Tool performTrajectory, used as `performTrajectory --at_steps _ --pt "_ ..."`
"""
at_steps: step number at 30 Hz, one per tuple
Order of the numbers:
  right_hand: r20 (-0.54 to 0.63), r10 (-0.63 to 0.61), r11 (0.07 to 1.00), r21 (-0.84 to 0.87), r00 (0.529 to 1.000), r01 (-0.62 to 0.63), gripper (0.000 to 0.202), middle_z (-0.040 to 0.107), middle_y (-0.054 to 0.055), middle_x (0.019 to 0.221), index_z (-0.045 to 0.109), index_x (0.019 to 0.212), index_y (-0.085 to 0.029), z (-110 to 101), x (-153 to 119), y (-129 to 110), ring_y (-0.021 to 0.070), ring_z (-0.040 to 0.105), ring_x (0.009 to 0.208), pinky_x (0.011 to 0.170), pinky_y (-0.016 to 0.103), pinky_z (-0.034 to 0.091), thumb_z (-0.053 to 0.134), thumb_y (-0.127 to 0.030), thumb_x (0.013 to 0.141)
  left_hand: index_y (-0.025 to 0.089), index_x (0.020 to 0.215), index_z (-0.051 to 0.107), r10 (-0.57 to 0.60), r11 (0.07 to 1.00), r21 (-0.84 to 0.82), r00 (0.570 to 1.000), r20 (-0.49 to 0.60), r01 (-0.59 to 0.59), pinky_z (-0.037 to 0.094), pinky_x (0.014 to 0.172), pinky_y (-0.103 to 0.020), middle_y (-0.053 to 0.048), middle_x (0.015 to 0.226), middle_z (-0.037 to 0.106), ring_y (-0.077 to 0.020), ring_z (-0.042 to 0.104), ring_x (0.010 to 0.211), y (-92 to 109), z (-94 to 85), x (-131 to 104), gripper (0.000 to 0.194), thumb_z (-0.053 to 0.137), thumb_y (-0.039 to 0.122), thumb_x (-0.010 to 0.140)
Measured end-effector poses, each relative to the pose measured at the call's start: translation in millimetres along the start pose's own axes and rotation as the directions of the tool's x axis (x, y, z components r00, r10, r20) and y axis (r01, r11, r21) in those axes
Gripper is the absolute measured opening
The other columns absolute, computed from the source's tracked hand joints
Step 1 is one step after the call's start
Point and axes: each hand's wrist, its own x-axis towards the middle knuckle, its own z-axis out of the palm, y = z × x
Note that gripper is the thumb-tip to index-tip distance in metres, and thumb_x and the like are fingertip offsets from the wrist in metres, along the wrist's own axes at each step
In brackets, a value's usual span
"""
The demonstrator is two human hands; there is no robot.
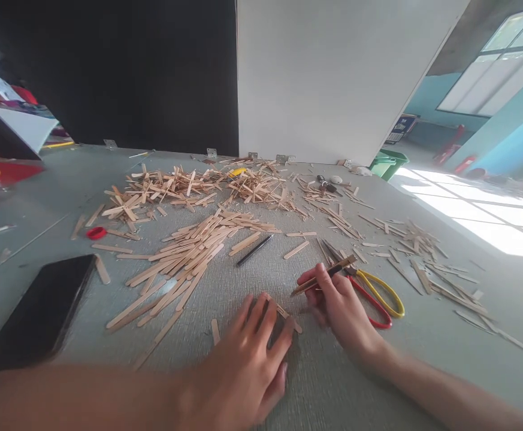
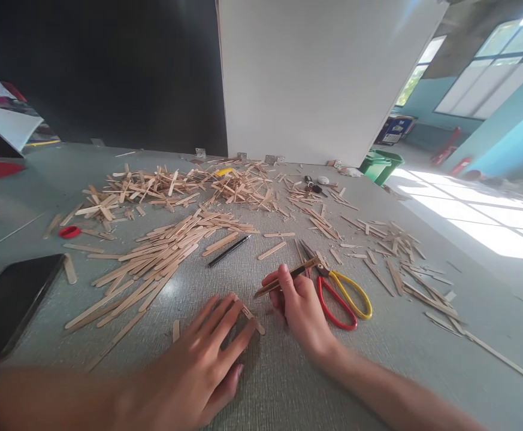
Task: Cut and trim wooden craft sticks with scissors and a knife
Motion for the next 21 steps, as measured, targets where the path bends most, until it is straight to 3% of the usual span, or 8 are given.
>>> performTrajectory --at_steps 8,15,21 --pt "0.066 0.047 0.996 0.074 0.997 -0.052 0.063 0.044 -0.008 0.044 0.062 0.082 -0.019 -1 -2 12 0.0071 0.033 0.028 0.03 0.018 0.021 0.049 -0.08 0.094 0.009 0.142 0.059 0.016 1.0 0.02 1.0 0.005 -0.016 0.053 0.109 -0.059 -0.028 0.136 0.067 -0.0451 0.06 0.134 1 -0.4 -1 0.049 0.044 0.036 0.104" --pt "0.023 0.078 0.958 0.276 0.997 -0.081 0.063 0.044 -0.009 0.045 0.063 0.089 -0.02 0 1 15 0.007 0.03 0.027 0.025 0.018 0.031 0.056 -0.082 0.089 0.009 0.142 0.057 0.02 1.0 0.016 1.0 -0.008 -0.019 0.054 0.108 -0.058 -0.029 0.135 0.067 -0.0448 0.061 0.132 -1 -1.0 0 0.048 0.045 0.037 0.105" --pt "0.026 0.057 0.967 0.248 0.998 -0.062 0.061 0.046 -0.009 0.046 0.064 0.088 -0.019 -1 2 15 0.0084 0.033 0.027 0.025 0.02 0.033 0.053 -0.079 0.093 0.01 0.143 0.057 0.007 1.0 0.005 1.0 -0.012 -0.007 0.054 0.108 -0.058 -0.029 0.137 0.066 -0.0456 0.06 0.134 -1 1.4 1 0.048 0.047 0.036 0.104"
